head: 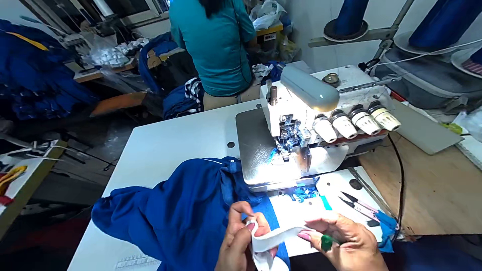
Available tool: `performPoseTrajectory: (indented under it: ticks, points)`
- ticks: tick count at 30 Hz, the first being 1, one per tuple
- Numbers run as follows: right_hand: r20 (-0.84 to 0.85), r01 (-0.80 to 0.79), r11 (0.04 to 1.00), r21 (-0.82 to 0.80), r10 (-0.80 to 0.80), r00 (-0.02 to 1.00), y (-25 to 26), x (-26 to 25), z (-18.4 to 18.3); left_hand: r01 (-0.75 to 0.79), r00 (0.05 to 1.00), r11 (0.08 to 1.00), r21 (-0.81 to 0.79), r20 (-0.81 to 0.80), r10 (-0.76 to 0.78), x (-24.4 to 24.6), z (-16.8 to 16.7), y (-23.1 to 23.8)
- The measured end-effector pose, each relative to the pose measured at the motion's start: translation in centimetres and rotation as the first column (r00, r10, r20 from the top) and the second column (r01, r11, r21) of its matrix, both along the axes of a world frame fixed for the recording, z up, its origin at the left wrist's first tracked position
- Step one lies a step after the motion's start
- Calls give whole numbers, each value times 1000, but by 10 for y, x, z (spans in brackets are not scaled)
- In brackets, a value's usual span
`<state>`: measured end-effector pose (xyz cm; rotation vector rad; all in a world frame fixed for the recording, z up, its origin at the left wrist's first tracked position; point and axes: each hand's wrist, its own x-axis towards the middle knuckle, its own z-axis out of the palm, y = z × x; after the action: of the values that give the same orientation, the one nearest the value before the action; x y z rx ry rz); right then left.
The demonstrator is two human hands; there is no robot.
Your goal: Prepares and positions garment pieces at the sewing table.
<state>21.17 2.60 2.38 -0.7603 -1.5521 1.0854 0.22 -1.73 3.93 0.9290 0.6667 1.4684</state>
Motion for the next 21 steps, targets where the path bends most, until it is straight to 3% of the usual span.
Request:
performPoseTrajectory:
  ticks: [1,3,5,6,10,15,21]
  points:
    - [-6,-5,1000,3,5,1000,2,-2,1,12,990,999,34,-144,-7,0,-1,2]
    - [-10,-22,1000,-4,22,1000,3,-3,5,15,879,991,132,-475,50,-1,-2,5]
    - [1,-29,1000,12,29,1000,4,-2,7,-11,747,986,169,-654,121,-3,-5,6]
    - [7,-32,999,16,32,999,4,-2,6,-9,724,988,155,-681,113,-5,-6,6]
    - [-21,-35,996,-82,33,999,2,-6,0,-95,735,987,127,-661,156,-7,-12,5]
    - [-105,-26,964,-265,-2,995,0,-8,-1,-191,731,959,209,-622,281,-1,-18,7]
    - [-227,-113,888,-445,11,974,0,-6,0,-192,807,972,138,-542,236,4,-24,6]
